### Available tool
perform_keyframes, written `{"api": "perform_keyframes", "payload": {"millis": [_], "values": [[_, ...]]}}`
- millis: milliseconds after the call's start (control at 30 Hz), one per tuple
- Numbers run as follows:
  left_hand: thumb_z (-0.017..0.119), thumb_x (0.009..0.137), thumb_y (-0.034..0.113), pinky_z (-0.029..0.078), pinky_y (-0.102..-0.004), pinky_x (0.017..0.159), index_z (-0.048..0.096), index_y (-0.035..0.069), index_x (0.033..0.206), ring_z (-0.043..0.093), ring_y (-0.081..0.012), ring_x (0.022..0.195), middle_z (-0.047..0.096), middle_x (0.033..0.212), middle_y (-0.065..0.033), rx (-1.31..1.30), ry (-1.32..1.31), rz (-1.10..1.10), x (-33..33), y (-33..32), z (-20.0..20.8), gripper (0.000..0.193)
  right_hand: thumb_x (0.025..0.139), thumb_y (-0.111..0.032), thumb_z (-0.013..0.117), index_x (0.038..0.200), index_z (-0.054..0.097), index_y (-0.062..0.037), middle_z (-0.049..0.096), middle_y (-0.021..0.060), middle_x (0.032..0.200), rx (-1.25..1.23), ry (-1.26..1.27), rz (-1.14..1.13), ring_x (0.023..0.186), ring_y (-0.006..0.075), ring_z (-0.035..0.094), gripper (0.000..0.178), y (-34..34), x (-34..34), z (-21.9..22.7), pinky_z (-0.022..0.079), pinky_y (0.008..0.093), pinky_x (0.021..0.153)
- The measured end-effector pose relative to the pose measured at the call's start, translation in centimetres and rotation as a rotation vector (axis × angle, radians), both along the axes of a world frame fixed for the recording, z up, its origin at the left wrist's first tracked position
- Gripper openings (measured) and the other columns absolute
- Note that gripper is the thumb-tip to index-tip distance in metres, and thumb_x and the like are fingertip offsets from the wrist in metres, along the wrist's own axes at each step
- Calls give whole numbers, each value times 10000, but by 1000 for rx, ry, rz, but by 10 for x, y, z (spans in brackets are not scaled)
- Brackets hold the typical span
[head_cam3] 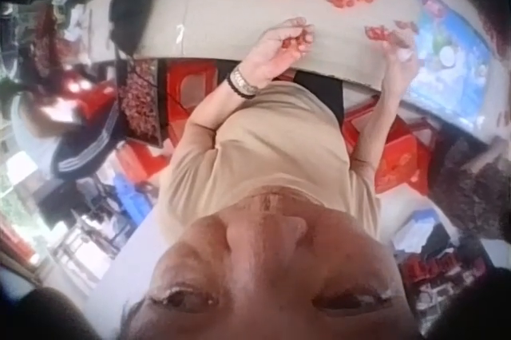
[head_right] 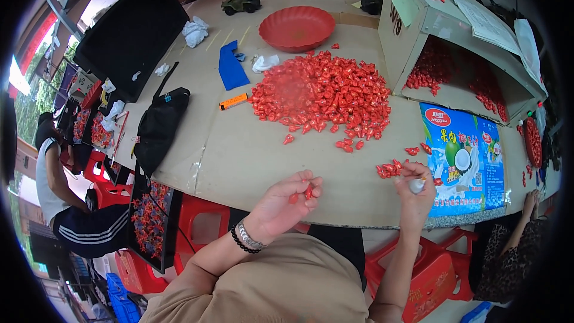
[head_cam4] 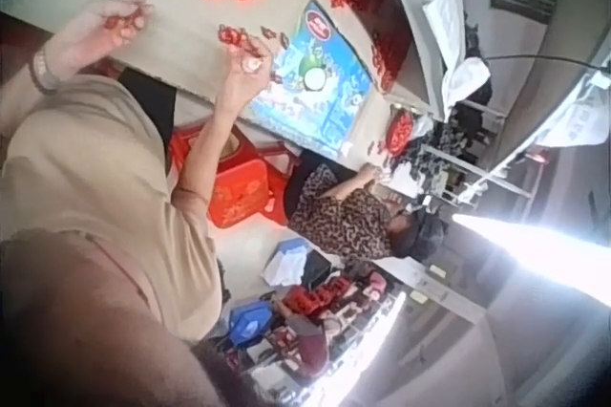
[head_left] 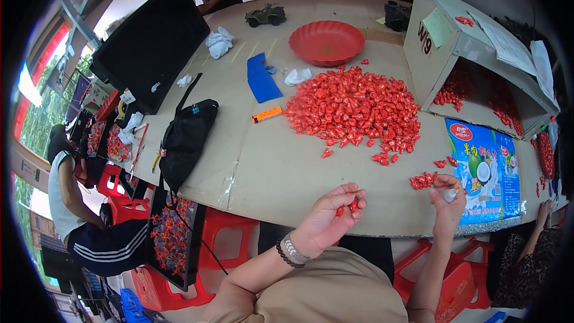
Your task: The person applies glue to small plastic components with a squeeze bottle, joins the pieces together by hand, and gathers the parts on the table.
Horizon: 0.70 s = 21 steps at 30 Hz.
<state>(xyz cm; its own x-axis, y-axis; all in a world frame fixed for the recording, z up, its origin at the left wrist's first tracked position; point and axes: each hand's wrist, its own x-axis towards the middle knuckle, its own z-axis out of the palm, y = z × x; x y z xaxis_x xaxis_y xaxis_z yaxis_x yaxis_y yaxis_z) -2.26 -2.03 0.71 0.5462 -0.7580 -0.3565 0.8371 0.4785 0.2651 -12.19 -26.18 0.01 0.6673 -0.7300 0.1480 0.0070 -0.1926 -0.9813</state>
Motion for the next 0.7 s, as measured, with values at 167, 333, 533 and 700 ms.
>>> {"api": "perform_keyframes", "payload": {"millis": [167,333,533,700], "values": [[603,899,135,413,-217,613,546,72,1061,507,-103,765,602,1004,-54,-28,-122,-72,0,-1,-7,183,720,102,558,1122,443,-57,505,91,1072,125,-73,287,840,113,557,446,42,4,-2,481,241,717],[609,903,198,381,-186,543,542,64,1140,477,-93,719,609,1008,-47,-57,-181,-9,6,7,-18,281,803,85,534,1148,414,-49,415,82,1161,223,-107,489,922,137,555,389,69,21,-6,483,270,779],[598,909,205,365,-193,486,399,65,1363,468,-106,708,605,1005,-58,-153,-137,-39,8,11,-24,515,826,60,552,1116,494,2,410,92,1149,112,-126,526,984,166,562,301,70,23,-5,496,299,828],[566,930,225,358,-195,455,488,50,1228,456,-109,664,601,973,-63,-116,-198,-22,-1,14,-26,355,840,-23,626,1141,501,8,466,88,1127,-7,-127,517,912,203,629,327,71,19,-6,538,262,704]]}}
